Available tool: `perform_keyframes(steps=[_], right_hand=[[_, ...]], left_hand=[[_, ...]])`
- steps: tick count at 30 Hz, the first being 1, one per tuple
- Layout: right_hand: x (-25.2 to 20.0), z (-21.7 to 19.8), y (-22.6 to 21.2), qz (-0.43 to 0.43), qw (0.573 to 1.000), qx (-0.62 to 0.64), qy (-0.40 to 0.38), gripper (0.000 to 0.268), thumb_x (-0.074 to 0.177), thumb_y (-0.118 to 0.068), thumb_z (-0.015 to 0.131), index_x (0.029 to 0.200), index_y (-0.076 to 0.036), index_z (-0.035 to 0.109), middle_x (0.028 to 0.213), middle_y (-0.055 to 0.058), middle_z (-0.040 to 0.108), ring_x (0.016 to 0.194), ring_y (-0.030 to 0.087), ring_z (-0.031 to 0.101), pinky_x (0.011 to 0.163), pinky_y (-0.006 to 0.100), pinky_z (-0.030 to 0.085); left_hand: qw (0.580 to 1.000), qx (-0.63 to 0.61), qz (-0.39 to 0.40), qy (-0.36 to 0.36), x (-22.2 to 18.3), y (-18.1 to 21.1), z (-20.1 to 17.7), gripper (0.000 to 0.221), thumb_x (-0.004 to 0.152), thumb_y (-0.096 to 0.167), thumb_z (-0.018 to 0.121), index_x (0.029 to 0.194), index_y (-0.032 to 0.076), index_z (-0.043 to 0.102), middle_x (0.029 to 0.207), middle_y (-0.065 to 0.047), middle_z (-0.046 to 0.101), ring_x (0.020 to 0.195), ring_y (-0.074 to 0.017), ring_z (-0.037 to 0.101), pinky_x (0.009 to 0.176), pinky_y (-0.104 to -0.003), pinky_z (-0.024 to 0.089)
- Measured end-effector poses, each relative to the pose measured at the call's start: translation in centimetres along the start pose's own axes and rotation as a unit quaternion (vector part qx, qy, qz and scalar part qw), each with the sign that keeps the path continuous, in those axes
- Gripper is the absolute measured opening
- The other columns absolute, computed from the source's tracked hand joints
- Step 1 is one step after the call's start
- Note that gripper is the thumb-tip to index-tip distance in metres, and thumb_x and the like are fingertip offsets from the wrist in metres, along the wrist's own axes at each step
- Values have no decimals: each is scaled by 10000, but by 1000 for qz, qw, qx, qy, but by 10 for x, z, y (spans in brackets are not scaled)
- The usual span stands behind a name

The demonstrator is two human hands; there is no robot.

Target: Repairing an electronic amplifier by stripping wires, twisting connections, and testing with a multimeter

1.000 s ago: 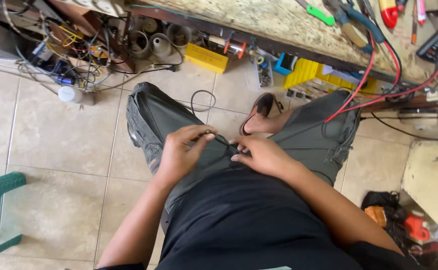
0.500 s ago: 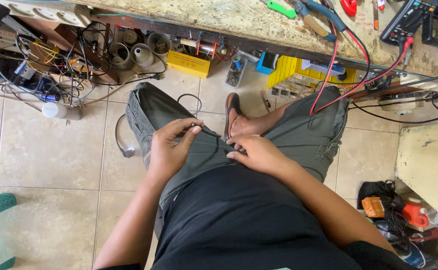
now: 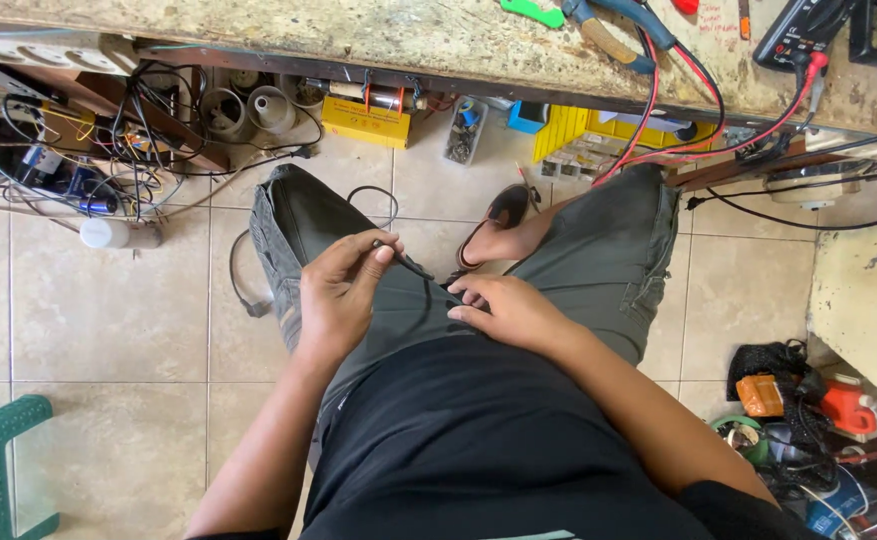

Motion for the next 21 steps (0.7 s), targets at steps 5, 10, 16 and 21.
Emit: perform_keyframes(steps=[5, 10, 16, 21], right_hand=[[6, -1, 3, -8, 1000, 0, -4, 377, 937, -344, 665, 1250, -134, 655, 1059, 175, 764, 1012, 309, 766, 838, 447, 616], [9, 4, 7, -11, 1000, 13, -4, 369, 938, -335, 668, 1243, -129, 661, 1055, 175, 762, 1011, 312, 767, 831, 435, 617], [7, 0, 4, -11, 1000, 14, -8, 363, 939, -331, 656, 1239, -128, 656, 1059, 178, 760, 1019, 318, 766, 839, 449, 613], [11, 6, 9, -18, 1000, 21, -11, 370, 941, -322, 661, 1239, -102, 659, 1040, 205, 756, 1007, 348, 764, 832, 461, 613]], left_hand=[[995, -63, -73, 1, 5, -13, 11, 145, 997, 59, 681, 1106, 7, 761, 904, -125, 747, 826, -155, 722, 756, -300, 636], [988, -100, -120, -10, 7, -17, 16, 168, 993, 83, 690, 1129, 9, 754, 901, -122, 752, 823, -147, 718, 759, -282, 633], [986, -96, -135, -1, 8, -18, 13, 161, 995, 98, 697, 1123, 21, 757, 892, -134, 765, 812, -147, 735, 738, -269, 639], [985, -86, -148, 10, 6, -27, 11, 165, 998, 124, 696, 1120, 28, 753, 906, -137, 768, 809, -147, 728, 739, -270, 637]])
Point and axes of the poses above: each hand's wrist, its own x-axis towards the middle knuckle, its own z-axis out of the palm, y = z × x, the point moved 5 cm from there along x, towards the middle knuckle
